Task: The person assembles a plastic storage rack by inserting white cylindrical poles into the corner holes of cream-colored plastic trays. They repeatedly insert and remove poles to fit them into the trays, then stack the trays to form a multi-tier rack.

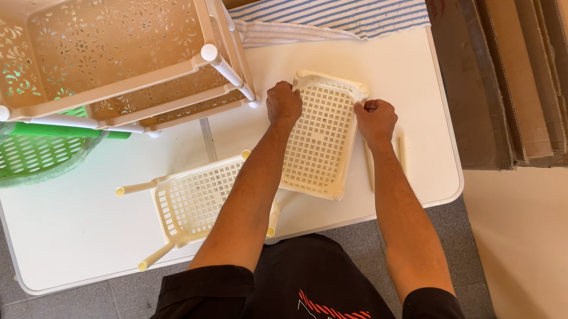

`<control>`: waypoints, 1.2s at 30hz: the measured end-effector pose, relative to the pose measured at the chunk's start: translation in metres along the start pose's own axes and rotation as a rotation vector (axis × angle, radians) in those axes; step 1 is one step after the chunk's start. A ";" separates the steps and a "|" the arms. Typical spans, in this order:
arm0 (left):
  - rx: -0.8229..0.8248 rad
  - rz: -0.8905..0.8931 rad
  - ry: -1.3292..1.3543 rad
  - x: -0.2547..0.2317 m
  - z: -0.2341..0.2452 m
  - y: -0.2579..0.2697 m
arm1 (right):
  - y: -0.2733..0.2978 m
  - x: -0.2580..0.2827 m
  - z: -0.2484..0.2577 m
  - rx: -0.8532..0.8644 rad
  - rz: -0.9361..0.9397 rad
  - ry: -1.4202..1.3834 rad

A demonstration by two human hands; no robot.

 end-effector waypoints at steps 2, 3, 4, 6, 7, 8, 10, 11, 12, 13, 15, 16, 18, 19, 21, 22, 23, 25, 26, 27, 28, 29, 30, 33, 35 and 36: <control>-0.012 -0.054 -0.044 -0.001 0.000 0.000 | -0.004 -0.003 -0.001 0.013 0.022 0.004; -0.008 -0.050 -0.033 0.000 -0.001 -0.001 | -0.005 -0.005 -0.002 0.025 0.022 0.016; -0.003 -0.046 -0.023 -0.001 -0.003 -0.002 | -0.007 -0.007 -0.002 0.036 0.022 0.029; 0.011 -0.050 0.000 -0.001 -0.005 -0.001 | -0.009 -0.009 -0.003 0.036 0.037 0.107; 0.021 -0.057 0.012 -0.001 -0.005 0.000 | -0.010 -0.009 -0.003 0.036 0.046 0.145; 0.031 -0.062 0.024 -0.002 -0.004 0.001 | -0.010 -0.009 -0.004 0.041 0.064 0.183; 0.047 -0.075 0.012 -0.003 -0.003 0.005 | -0.011 -0.008 -0.005 0.049 0.102 0.258; 0.055 -0.082 0.007 -0.005 -0.001 0.006 | -0.012 -0.006 -0.006 0.043 0.130 0.261; 0.053 -0.087 0.025 -0.006 0.001 0.009 | -0.011 -0.007 -0.007 0.037 0.153 0.266; 0.052 -0.091 0.044 -0.007 0.004 0.012 | -0.010 -0.008 -0.009 0.032 0.176 0.271; 0.065 -0.086 0.065 -0.011 0.010 0.015 | -0.013 -0.007 -0.011 0.035 0.200 0.289; 0.085 -0.068 0.063 -0.010 0.014 0.018 | -0.012 -0.009 -0.011 0.040 0.205 0.299; 0.097 -0.048 0.067 -0.012 0.019 0.024 | -0.011 -0.011 -0.010 0.052 0.214 0.265; 0.089 -0.047 0.073 -0.014 0.021 0.027 | -0.012 -0.007 -0.009 0.056 0.223 0.246; 0.088 -0.054 0.074 -0.013 0.020 0.035 | -0.009 -0.008 -0.009 0.044 0.205 0.201; 0.094 -0.072 0.069 -0.010 0.018 0.038 | -0.006 -0.009 -0.010 0.037 0.195 0.178; 0.099 -0.091 0.063 -0.007 0.016 0.040 | -0.003 -0.012 -0.010 0.059 0.158 0.157; 0.153 -0.026 0.019 0.004 0.013 0.042 | 0.003 -0.015 -0.008 0.100 0.082 0.113; 0.189 0.008 -0.002 0.011 0.009 0.044 | 0.008 -0.016 -0.005 0.085 0.155 0.079; 0.204 -0.003 -0.034 0.017 0.008 0.044 | 0.012 -0.016 -0.001 0.069 0.228 0.046; 0.221 -0.012 -0.065 0.025 0.007 0.045 | 0.018 -0.018 0.003 0.054 0.299 0.014; 0.238 -0.021 -0.096 0.031 0.005 0.047 | 0.028 -0.023 0.007 0.031 0.316 -0.029; 0.219 -0.024 -0.074 0.035 0.005 0.046 | 0.039 -0.025 0.012 0.002 0.343 -0.075; 0.171 -0.039 -0.061 0.044 0.007 0.051 | 0.082 -0.039 0.024 0.107 0.128 -0.076; 0.167 -0.070 -0.123 0.044 0.004 0.055 | 0.111 -0.052 0.020 0.332 -0.197 0.073; 0.187 -0.068 -0.167 0.045 0.003 0.059 | 0.124 -0.055 0.015 0.357 -0.178 0.079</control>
Point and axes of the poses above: each hand's wrist, its own y-axis away from the middle knuckle, its own z-axis out of the back of the hand, x = y × z, the point moved 2 cm from there along -y, towards the middle knuckle, and after that the axes turned 10 degrees about x, right-handed, at the moved point
